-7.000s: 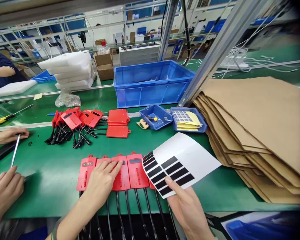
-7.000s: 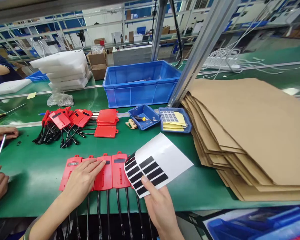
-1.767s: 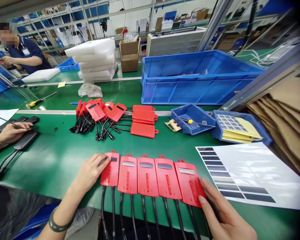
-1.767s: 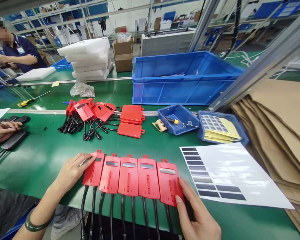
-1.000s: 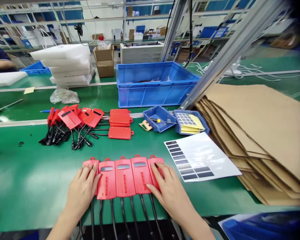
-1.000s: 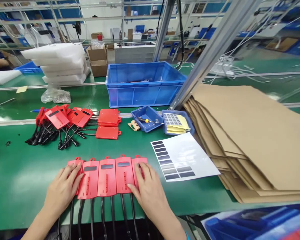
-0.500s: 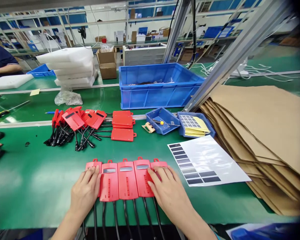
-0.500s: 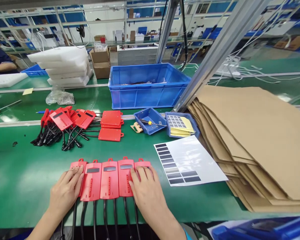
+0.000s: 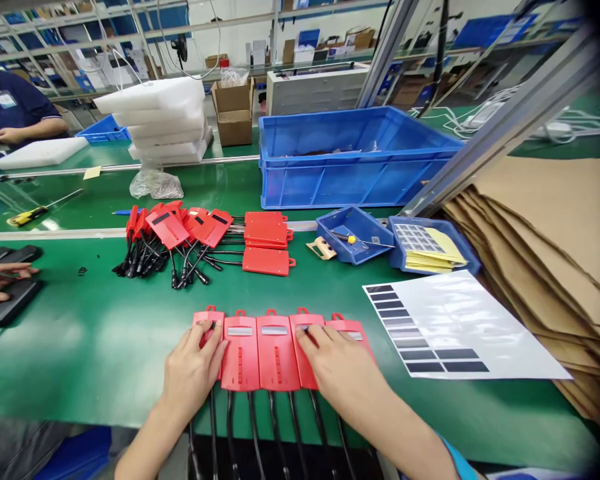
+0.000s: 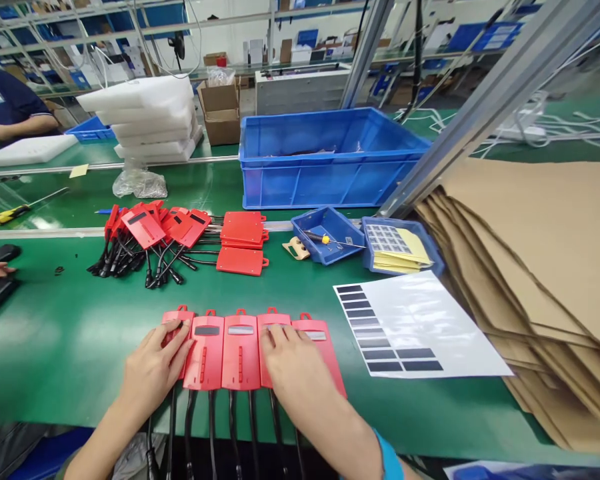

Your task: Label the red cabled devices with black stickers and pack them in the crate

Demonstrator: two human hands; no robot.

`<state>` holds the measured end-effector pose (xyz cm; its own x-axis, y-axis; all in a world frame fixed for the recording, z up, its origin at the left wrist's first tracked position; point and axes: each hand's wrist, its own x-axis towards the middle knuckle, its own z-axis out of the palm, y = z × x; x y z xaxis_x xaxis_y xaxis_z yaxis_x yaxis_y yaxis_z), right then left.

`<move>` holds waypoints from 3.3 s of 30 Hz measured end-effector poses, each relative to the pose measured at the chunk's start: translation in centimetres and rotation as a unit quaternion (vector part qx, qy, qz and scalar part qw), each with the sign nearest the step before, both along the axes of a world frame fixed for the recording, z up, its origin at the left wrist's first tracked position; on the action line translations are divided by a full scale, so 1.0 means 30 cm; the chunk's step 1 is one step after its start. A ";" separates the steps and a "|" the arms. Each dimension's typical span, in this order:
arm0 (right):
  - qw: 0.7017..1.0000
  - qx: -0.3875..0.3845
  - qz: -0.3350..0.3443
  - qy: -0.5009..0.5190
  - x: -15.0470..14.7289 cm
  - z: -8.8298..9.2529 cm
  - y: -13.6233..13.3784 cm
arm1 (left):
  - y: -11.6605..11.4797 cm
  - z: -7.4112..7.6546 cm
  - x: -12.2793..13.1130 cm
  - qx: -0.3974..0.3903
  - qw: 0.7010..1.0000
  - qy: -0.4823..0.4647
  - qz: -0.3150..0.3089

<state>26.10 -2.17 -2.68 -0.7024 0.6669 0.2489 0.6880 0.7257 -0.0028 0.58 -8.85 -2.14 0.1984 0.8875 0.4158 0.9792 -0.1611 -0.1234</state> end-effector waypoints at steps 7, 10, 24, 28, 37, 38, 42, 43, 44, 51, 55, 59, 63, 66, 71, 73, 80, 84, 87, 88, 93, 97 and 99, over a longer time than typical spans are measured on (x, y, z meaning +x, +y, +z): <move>0.995 -0.023 0.050 0.080 -0.082 -0.002 -0.011 | 0.002 -0.005 0.046 -0.023 0.995 0.012 -0.100; 0.997 0.002 0.062 0.051 -0.110 0.008 -0.020 | 0.004 0.001 0.070 -0.036 0.992 0.056 -0.103; 0.991 0.007 0.127 0.041 -0.156 0.056 0.003 | -0.016 -0.023 -0.008 -0.002 0.984 -0.166 -0.068; 0.984 0.045 0.153 0.084 -0.201 0.027 -0.012 | -0.018 -0.020 -0.060 -0.019 0.995 -0.087 -0.034; 0.978 0.024 0.191 -0.078 -0.257 0.071 -0.039 | -0.006 0.002 0.052 -0.010 0.990 0.138 -0.015; 0.978 0.021 0.189 -0.082 -0.263 0.067 -0.045 | -0.003 0.003 0.062 -0.010 0.989 0.144 -0.012; 0.986 0.020 0.161 -0.039 -0.281 0.001 -0.068 | 0.007 -0.005 0.060 -0.011 0.989 0.149 -0.019; 0.987 0.010 0.156 -0.022 -0.277 -0.011 -0.065 | 0.008 -0.007 0.051 -0.012 0.988 0.149 -0.021; 0.987 -0.013 0.158 -0.005 -0.267 -0.014 -0.058 | 0.008 -0.009 0.040 -0.012 0.989 0.148 -0.025; 0.960 -0.231 0.110 0.113 -0.023 0.061 0.006 | 0.003 -0.021 -0.040 0.013 0.998 0.035 -0.047; 0.974 -0.130 -0.047 0.178 0.149 -0.001 -0.022 | -0.004 -0.048 -0.062 0.019 0.999 -0.028 -0.034; 0.984 -0.026 -0.103 0.144 0.210 -0.076 -0.057 | -0.019 -0.062 -0.066 0.039 0.998 -0.046 -0.020; 0.987 -0.003 -0.132 0.092 0.167 -0.093 -0.081 | -0.028 -0.051 -0.066 0.041 0.999 0.004 -0.019; 0.985 -0.004 -0.145 0.089 0.145 -0.090 -0.083 | -0.024 -0.041 -0.065 0.041 0.999 0.013 -0.032; 0.983 -0.013 -0.141 0.113 0.151 -0.094 -0.072 | -0.019 -0.047 -0.069 0.053 0.998 0.012 -0.029; 0.983 -0.001 -0.142 0.113 0.151 -0.088 -0.068 | -0.019 -0.051 -0.070 0.060 0.998 0.015 -0.022; 0.986 -0.043 -0.140 0.075 0.137 -0.067 -0.054 | -0.010 -0.044 -0.068 0.034 0.998 0.046 -0.009; 0.979 -0.089 -0.138 0.117 0.163 -0.090 -0.049 | 0.005 -0.033 -0.080 0.027 0.998 0.041 -0.030; 0.978 -0.118 -0.100 0.139 0.193 -0.094 -0.046 | 0.027 -0.009 -0.056 -0.013 0.999 0.028 -0.036; 0.978 -0.120 -0.093 0.140 0.199 -0.090 -0.045 | 0.037 0.000 -0.036 -0.026 0.998 0.021 -0.050; 0.984 -0.121 -0.036 0.123 0.163 -0.047 -0.030 | 0.101 0.028 0.106 -0.099 0.973 0.009 -0.210; 0.982 -0.157 0.001 0.107 0.096 -0.013 -0.025 | 0.123 0.026 0.172 -0.112 0.962 0.054 -0.241; 0.977 -0.190 -0.004 0.095 0.069 -0.001 -0.026 | 0.118 0.023 0.189 -0.121 0.963 0.072 -0.231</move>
